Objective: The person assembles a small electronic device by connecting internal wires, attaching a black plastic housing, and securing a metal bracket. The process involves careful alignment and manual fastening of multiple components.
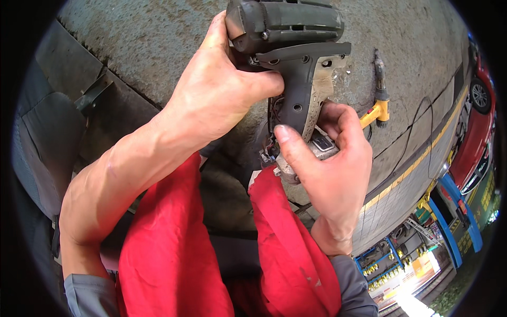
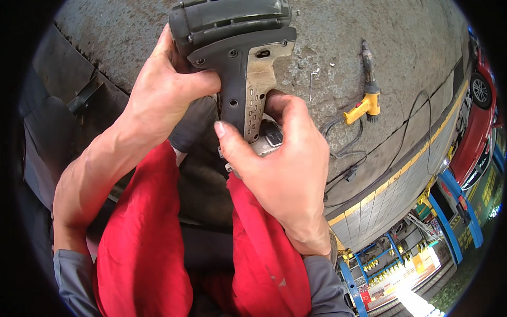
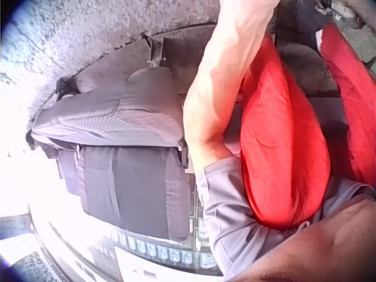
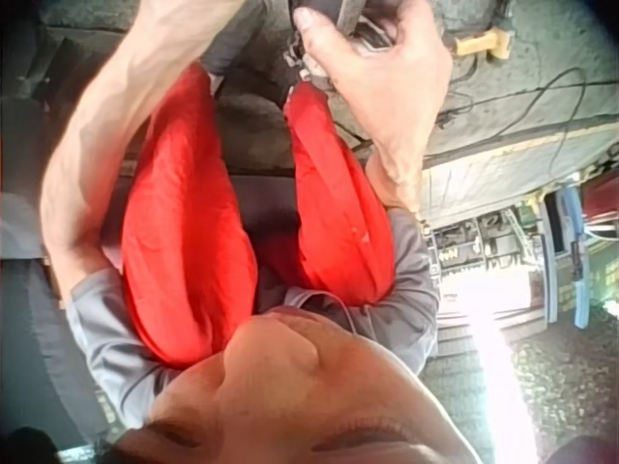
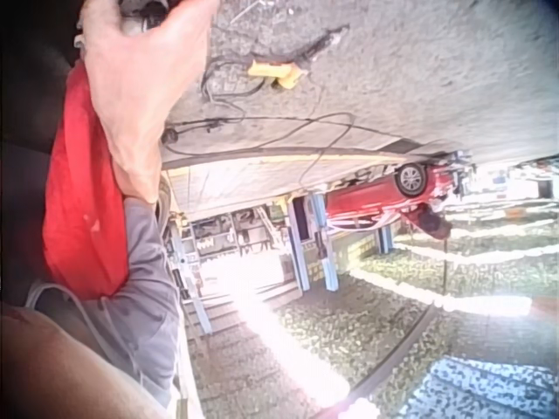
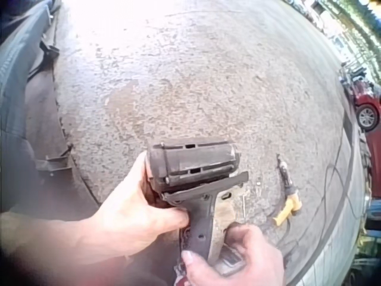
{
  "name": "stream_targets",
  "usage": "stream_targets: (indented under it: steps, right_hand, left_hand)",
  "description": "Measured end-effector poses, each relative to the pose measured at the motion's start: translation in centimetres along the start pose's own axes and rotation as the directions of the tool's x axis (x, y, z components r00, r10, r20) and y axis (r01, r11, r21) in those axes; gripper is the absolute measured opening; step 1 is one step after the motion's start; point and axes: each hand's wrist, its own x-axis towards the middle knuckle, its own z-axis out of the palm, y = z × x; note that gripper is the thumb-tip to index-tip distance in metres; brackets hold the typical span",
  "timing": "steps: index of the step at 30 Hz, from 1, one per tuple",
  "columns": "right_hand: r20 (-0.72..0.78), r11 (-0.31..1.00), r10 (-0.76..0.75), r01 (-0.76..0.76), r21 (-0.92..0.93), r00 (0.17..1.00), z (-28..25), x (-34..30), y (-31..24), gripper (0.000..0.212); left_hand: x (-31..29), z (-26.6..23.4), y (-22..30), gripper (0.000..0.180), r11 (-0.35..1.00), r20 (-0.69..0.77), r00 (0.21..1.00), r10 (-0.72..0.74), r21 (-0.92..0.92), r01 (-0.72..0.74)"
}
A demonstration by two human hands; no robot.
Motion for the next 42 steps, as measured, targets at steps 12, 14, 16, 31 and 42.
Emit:
stream_targets:
  steps: [12, 14, 16, 31, 42]
  right_hand:
    - [0.112, 0.948, -0.025, -0.012, 0.318, 0.993, -0.3, -0.2, 2.4, 0.067]
    - [0.149, 0.866, -0.029, -0.05, 0.497, 0.988, -0.3, 0.1, 3.3, 0.08]
    - [0.238, 0.753, -0.038, -0.129, 0.645, 0.97, -1.0, 0.1, 3.7, 0.1]
    - [0.383, 0.534, -0.061, -0.294, 0.792, 0.922, 1.4, 2.8, 10.5, 0.076]
    - [0.376, 0.319, -0.339, -0.27, 0.908, 0.862, 0.7, 2.9, 10.3, 0.083]
  left_hand:
    - [0.2, -1.3, -0.5, 0.069, 0.996, 0.017, 1.0, -0.001, -0.091, 0.003]
    - [0.5, -1.3, -0.6, 0.067, 0.992, 0.013, 1.0, -0.005, -0.126, 0.007]
    - [0.4, -1.4, -0.3, 0.066, 0.992, -0.001, 0.998, -0.057, -0.115, 0.057]
    - [-1.6, -5.2, -2.7, 0.046, 0.918, 0.105, 0.929, -0.356, -0.144, 0.368]
    - [-3.7, -2.8, -1.4, 0.093, 0.914, 0.228, 0.888, -0.4, 0.03, 0.404]
